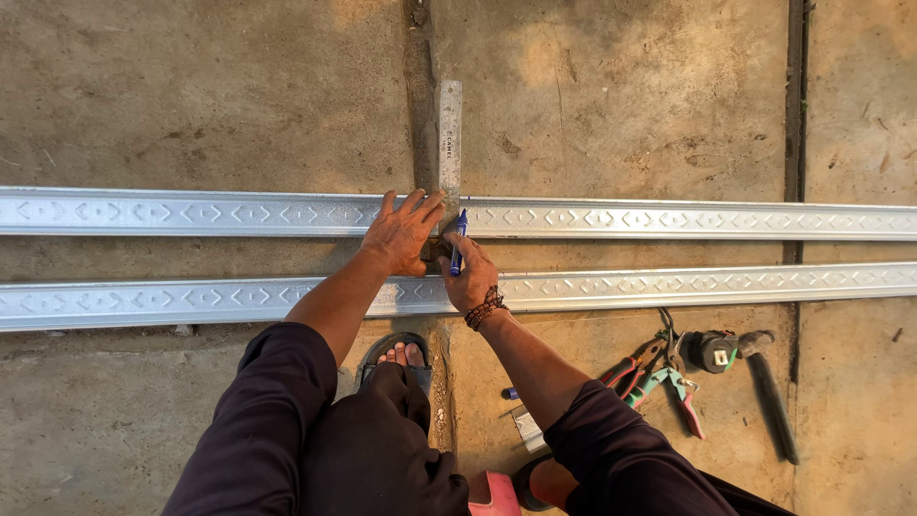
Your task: The person marks two long metal profiles with a marker and ruler, then uses tin snips to cut one of the profiles at the marked line.
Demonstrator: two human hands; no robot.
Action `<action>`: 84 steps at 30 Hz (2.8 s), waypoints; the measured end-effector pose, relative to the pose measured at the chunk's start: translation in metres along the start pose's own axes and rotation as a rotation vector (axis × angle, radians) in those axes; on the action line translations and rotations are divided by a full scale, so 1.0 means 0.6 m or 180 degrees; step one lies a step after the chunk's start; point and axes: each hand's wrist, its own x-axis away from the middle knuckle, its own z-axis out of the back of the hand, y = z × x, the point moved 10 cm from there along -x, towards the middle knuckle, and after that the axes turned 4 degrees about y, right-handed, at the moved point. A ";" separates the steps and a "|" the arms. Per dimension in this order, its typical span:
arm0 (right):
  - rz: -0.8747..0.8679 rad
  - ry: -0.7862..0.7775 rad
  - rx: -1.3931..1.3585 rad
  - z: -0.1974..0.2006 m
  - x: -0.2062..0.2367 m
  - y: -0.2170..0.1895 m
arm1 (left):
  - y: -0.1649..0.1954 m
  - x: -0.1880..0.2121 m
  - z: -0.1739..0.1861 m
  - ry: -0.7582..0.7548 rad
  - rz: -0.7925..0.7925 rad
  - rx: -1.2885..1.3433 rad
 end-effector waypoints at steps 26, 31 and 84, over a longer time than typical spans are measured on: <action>-0.0426 0.0204 -0.0798 -0.057 0.050 0.060 | -0.059 0.057 0.006 -0.0150 0.0081 -0.0018; -0.0516 0.0156 -0.0763 -0.055 0.061 0.063 | -0.066 0.063 0.001 -0.0222 0.0173 -0.0049; -0.0438 0.0229 -0.0828 -0.024 0.057 0.051 | -0.067 0.055 -0.006 -0.0470 0.0189 0.0040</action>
